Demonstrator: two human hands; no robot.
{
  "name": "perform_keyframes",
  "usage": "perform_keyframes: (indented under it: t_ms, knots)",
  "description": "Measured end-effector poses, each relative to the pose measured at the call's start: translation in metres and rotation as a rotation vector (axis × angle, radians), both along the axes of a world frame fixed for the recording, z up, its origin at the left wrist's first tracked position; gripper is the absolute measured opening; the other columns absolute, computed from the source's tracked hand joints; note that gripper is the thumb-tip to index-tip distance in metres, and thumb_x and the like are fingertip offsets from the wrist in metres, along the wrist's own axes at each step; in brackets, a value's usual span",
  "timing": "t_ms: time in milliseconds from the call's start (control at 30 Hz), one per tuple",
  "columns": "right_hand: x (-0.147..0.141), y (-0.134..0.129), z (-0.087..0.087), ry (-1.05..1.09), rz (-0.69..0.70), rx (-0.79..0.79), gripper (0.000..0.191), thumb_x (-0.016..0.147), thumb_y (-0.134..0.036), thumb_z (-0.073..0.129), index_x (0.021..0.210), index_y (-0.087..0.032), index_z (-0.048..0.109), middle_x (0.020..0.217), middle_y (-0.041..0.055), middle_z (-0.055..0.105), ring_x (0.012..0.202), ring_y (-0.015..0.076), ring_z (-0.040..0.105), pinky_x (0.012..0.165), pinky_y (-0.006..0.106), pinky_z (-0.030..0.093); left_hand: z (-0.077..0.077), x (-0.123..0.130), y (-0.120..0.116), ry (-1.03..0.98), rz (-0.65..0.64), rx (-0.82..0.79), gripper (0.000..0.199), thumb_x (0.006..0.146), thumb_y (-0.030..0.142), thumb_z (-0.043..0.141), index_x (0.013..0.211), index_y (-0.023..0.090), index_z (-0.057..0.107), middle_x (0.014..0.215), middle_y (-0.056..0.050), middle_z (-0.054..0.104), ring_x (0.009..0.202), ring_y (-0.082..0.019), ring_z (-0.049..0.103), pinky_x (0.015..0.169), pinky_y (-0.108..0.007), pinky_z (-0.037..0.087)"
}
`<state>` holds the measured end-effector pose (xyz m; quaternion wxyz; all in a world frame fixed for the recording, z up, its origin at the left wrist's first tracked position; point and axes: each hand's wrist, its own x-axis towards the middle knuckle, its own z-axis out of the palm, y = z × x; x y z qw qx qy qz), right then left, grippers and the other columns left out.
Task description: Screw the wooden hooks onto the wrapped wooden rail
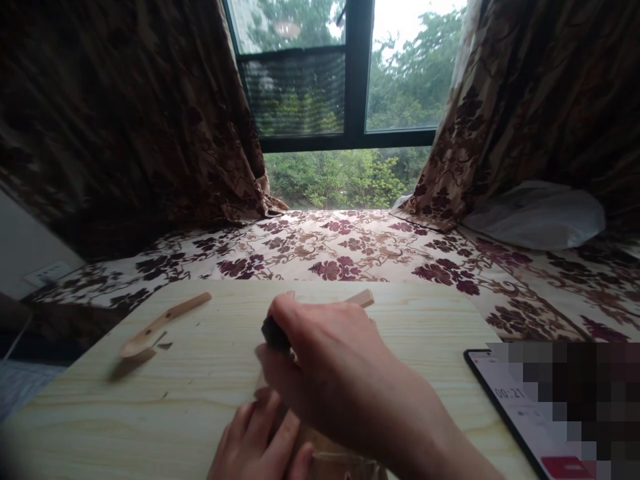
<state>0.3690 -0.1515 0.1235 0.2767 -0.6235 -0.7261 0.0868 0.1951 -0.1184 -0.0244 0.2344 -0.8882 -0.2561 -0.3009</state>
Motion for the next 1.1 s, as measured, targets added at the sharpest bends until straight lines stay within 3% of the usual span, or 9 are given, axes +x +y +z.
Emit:
perform_keyframes:
  t_ms: [133,300,400,567,767,967,1100]
  knots:
    - [0.003,0.007,0.02,-0.162,-0.003,-0.052,0.016,0.085,-0.031,0.053,0.076,-0.019,0.048,0.062,-0.0029,0.053,0.053,0.0095,0.037,0.05,0.025,0.026,0.014,0.004,-0.01,0.03,-0.002,-0.068,0.043,0.087,0.031,0.045,0.129,0.021,0.05,0.125,-0.01,0.057,0.093,-0.023,0.06,0.071,-0.034,0.051]
    - [-0.005,0.015,0.067,-0.493,0.339,-0.218,0.004,0.082,-0.018,0.056,0.084,-0.018,0.059,0.07,0.0,0.059,0.055,0.0092,0.039,0.05,0.025,0.026,0.032,0.004,-0.017,0.041,-0.028,-0.184,0.044,0.086,0.024,0.049,0.129,0.015,0.05,0.124,-0.012,0.056,0.099,-0.025,0.056,0.077,-0.037,0.053]
    - [-0.013,0.02,0.081,-0.682,0.391,-0.328,0.009,0.079,-0.009,0.055,0.081,-0.015,0.06,0.069,0.0011,0.059,0.049,0.0085,0.035,0.045,0.026,0.023,0.037,0.004,-0.017,0.011,-0.056,-0.244,0.043,0.086,0.023,0.049,0.128,0.014,0.05,0.123,-0.012,0.056,0.1,-0.024,0.055,0.078,-0.034,0.052]
    - [-0.01,0.022,0.076,-0.689,0.366,-0.27,0.006,0.081,-0.013,0.054,0.083,-0.014,0.06,0.059,-0.0004,0.055,0.045,0.009,0.029,0.042,0.027,0.021,0.035,0.004,-0.016,-0.026,-0.071,-0.232,0.045,0.085,0.021,0.05,0.13,0.014,0.048,0.127,-0.012,0.053,0.1,-0.024,0.054,0.078,-0.035,0.052]
    - [-0.018,0.021,0.074,-0.708,0.213,-0.322,0.007,0.08,-0.016,0.055,0.083,-0.013,0.061,0.059,0.0016,0.056,0.043,0.0092,0.031,0.042,0.028,0.021,0.035,0.004,-0.016,-0.034,-0.071,-0.241,0.045,0.085,0.023,0.051,0.13,0.015,0.049,0.124,-0.013,0.054,0.101,-0.024,0.053,0.08,-0.035,0.052]
    - [-0.018,0.024,0.082,-0.799,0.361,-0.301,0.013,0.078,-0.008,0.054,0.069,-0.015,0.06,0.063,0.0011,0.058,0.045,0.0087,0.033,0.043,0.028,0.022,0.038,0.004,-0.016,-0.055,-0.078,-0.286,0.045,0.086,0.022,0.049,0.131,0.015,0.047,0.125,-0.012,0.054,0.098,-0.023,0.054,0.08,-0.034,0.051]
    - [-0.017,0.026,0.079,-0.774,0.39,-0.336,0.014,0.074,-0.005,0.056,0.065,-0.015,0.06,0.059,0.0002,0.057,0.044,0.0082,0.032,0.042,0.027,0.023,0.036,0.005,-0.016,-0.069,-0.082,-0.275,0.045,0.086,0.022,0.05,0.131,0.016,0.048,0.125,-0.011,0.054,0.099,-0.023,0.054,0.081,-0.035,0.051]
